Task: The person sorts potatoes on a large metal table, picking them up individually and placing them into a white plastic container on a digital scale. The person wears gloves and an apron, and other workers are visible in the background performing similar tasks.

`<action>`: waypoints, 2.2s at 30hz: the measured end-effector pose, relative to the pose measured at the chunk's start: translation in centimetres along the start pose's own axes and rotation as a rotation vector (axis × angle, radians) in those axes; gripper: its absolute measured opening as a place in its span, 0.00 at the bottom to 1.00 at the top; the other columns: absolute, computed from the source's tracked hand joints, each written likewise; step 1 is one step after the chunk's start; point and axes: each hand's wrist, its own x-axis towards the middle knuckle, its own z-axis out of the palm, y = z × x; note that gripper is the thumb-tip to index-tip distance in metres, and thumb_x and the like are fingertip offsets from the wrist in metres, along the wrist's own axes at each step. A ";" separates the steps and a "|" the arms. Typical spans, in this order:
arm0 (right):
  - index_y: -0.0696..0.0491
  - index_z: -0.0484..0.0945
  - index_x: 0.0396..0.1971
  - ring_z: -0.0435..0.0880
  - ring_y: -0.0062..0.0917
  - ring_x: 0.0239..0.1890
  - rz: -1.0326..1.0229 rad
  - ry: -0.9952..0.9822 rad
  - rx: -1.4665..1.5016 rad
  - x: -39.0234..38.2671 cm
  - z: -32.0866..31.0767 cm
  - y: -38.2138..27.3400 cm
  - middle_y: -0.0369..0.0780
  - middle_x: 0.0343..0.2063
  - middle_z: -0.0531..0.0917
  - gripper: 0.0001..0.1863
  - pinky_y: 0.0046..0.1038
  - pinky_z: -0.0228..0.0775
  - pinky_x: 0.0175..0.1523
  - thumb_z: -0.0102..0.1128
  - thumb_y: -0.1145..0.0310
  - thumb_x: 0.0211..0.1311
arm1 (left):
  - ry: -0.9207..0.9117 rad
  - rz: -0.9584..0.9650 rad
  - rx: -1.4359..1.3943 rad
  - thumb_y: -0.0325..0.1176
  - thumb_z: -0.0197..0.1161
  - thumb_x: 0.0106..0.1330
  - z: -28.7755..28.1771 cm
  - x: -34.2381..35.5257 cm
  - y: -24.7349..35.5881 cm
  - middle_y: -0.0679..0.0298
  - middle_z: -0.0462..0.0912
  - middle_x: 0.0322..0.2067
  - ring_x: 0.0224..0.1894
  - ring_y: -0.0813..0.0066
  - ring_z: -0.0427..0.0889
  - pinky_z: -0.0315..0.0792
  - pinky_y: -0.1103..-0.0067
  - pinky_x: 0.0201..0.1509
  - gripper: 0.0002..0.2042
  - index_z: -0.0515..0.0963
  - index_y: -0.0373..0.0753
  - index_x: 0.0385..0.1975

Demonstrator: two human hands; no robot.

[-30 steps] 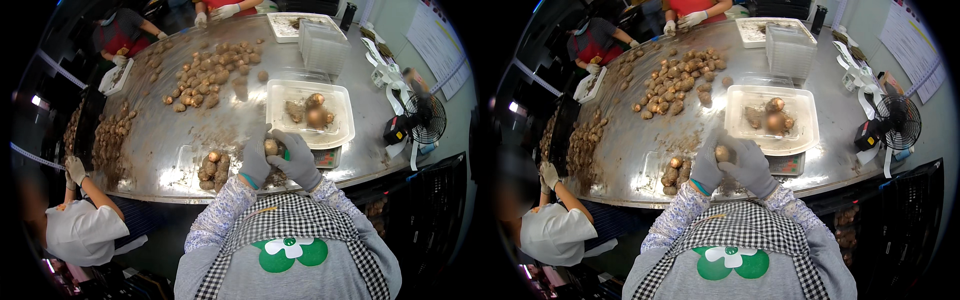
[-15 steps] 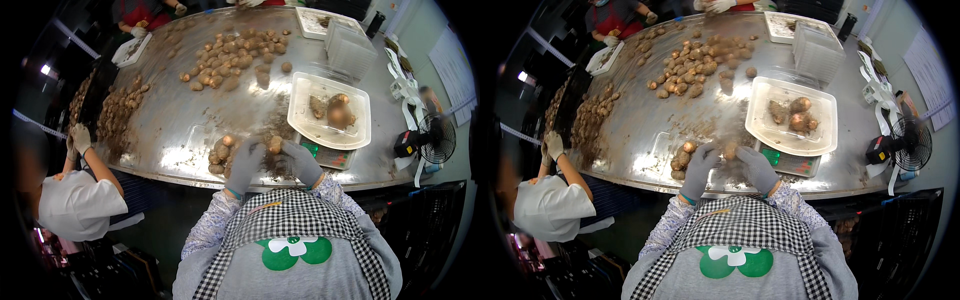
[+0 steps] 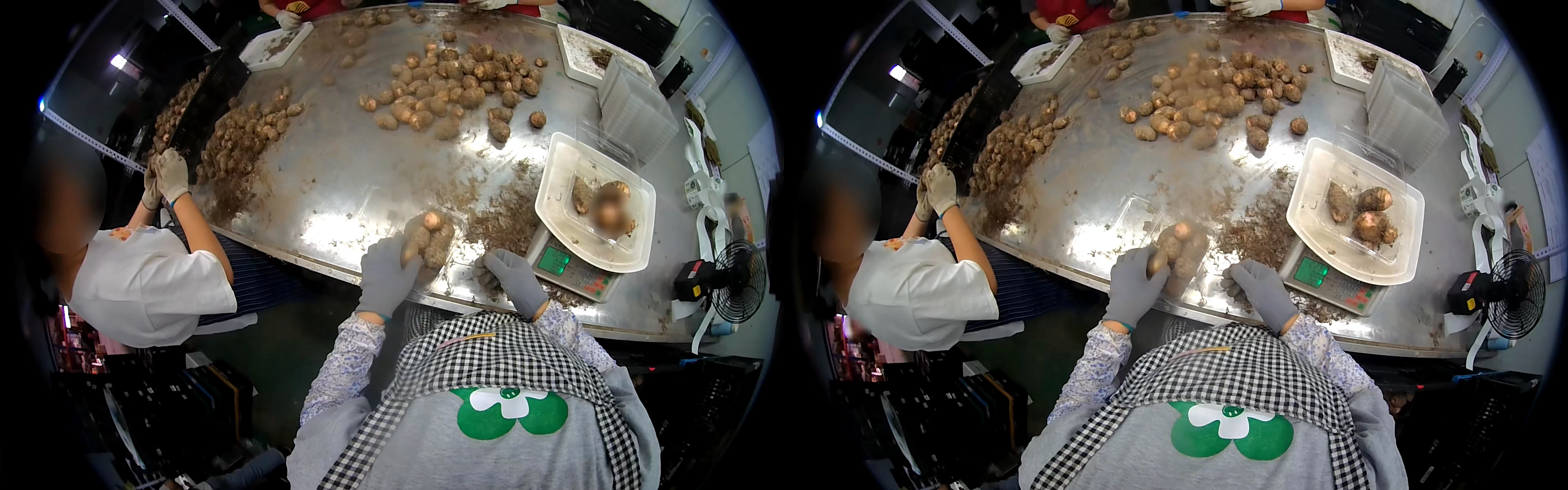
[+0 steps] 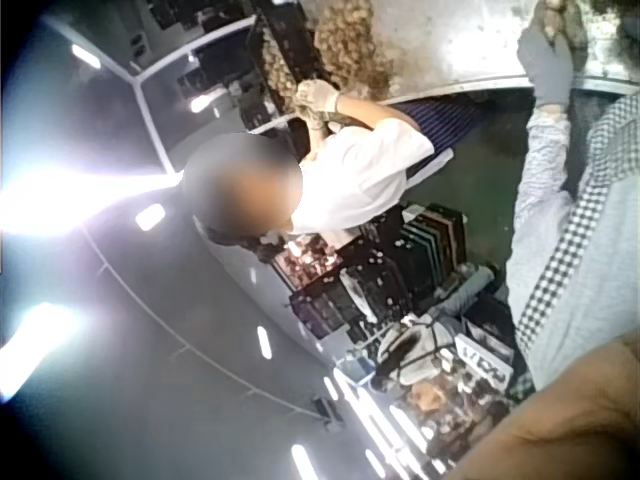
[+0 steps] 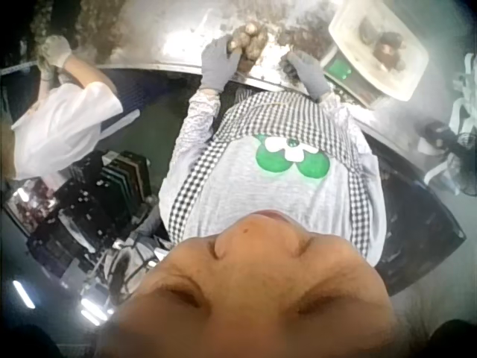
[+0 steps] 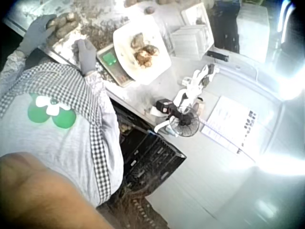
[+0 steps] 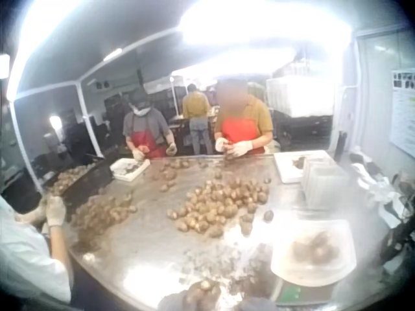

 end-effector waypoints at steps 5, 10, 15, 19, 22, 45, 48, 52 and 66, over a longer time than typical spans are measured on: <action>0.58 0.78 0.39 0.78 0.16 0.30 0.004 0.008 -0.016 0.3 0.1 -0.1 0.35 0.31 0.82 0.15 0.19 0.72 0.37 0.50 0.61 0.69 | 0.222 0.166 0.017 0.36 0.65 0.57 -0.3 3.7 -1.9 0.52 0.78 0.41 0.47 0.52 0.76 0.69 0.64 0.52 0.15 0.77 0.37 0.42; 0.60 0.78 0.40 0.78 0.18 0.32 -0.036 -0.005 -0.022 0.1 0.1 0.1 0.36 0.31 0.82 0.14 0.21 0.71 0.40 0.52 0.62 0.70 | 0.187 0.266 0.037 0.35 0.63 0.57 1.1 16.4 -3.1 0.51 0.77 0.47 0.53 0.50 0.73 0.67 0.64 0.57 0.21 0.73 0.41 0.52; 0.59 0.77 0.41 0.78 0.18 0.31 -0.019 0.127 -0.192 -1.5 -1.0 -0.9 0.36 0.31 0.82 0.14 0.20 0.71 0.39 0.52 0.62 0.70 | -0.096 0.003 0.170 0.39 0.65 0.54 6.4 28.3 -4.1 0.48 0.78 0.51 0.55 0.51 0.75 0.69 0.64 0.58 0.30 0.68 0.46 0.60; 0.59 0.77 0.42 0.79 0.18 0.33 -0.018 0.227 0.067 -1.5 -2.5 1.7 0.37 0.33 0.83 0.15 0.21 0.73 0.40 0.52 0.62 0.70 | -0.173 -0.186 0.198 0.42 0.68 0.51 10.7 31.6 -4.7 0.46 0.78 0.51 0.54 0.53 0.78 0.71 0.65 0.57 0.36 0.66 0.45 0.63; 0.59 0.77 0.42 0.80 0.18 0.33 -0.054 0.234 0.026 -1.4 -2.8 1.7 0.37 0.34 0.83 0.14 0.21 0.74 0.40 0.52 0.62 0.70 | -0.118 -0.229 0.043 0.41 0.70 0.50 11.0 32.0 -5.1 0.46 0.78 0.52 0.55 0.53 0.77 0.70 0.66 0.59 0.37 0.66 0.40 0.63; 0.57 0.59 0.67 0.73 0.33 0.59 -0.486 0.087 -0.327 2.0 -0.4 -4.2 0.48 0.57 0.74 0.35 0.29 0.62 0.64 0.57 0.55 0.66 | -0.844 -0.460 -1.775 0.39 0.44 0.76 5.0 5.6 4.4 0.56 0.68 0.60 0.58 0.67 0.73 0.71 0.74 0.62 0.22 0.59 0.36 0.65; 0.56 0.61 0.66 0.72 0.33 0.60 -0.426 0.025 -0.275 1.1 -1.0 -3.1 0.48 0.59 0.73 0.33 0.30 0.60 0.66 0.57 0.58 0.65 | -0.758 -0.476 -1.660 0.40 0.47 0.74 3.2 3.9 5.5 0.57 0.73 0.56 0.55 0.71 0.75 0.72 0.77 0.59 0.22 0.64 0.35 0.63; 0.56 0.66 0.63 0.77 0.26 0.55 -0.492 0.102 -0.267 1.3 -1.4 -1.0 0.44 0.55 0.77 0.28 0.26 0.67 0.61 0.56 0.64 0.64 | -0.277 -0.122 -0.825 0.41 0.54 0.71 -1.0 2.7 4.0 0.59 0.79 0.45 0.47 0.75 0.78 0.72 0.79 0.53 0.20 0.72 0.31 0.55; 0.55 0.77 0.51 0.79 0.21 0.43 -0.356 0.098 -0.351 2.2 -0.4 0.4 0.39 0.42 0.83 0.19 0.23 0.70 0.51 0.54 0.61 0.64 | 0.371 -0.228 0.184 0.42 0.65 0.60 2.1 -2.6 -1.9 0.40 0.70 0.56 0.63 0.44 0.65 0.61 0.59 0.64 0.27 0.72 0.32 0.55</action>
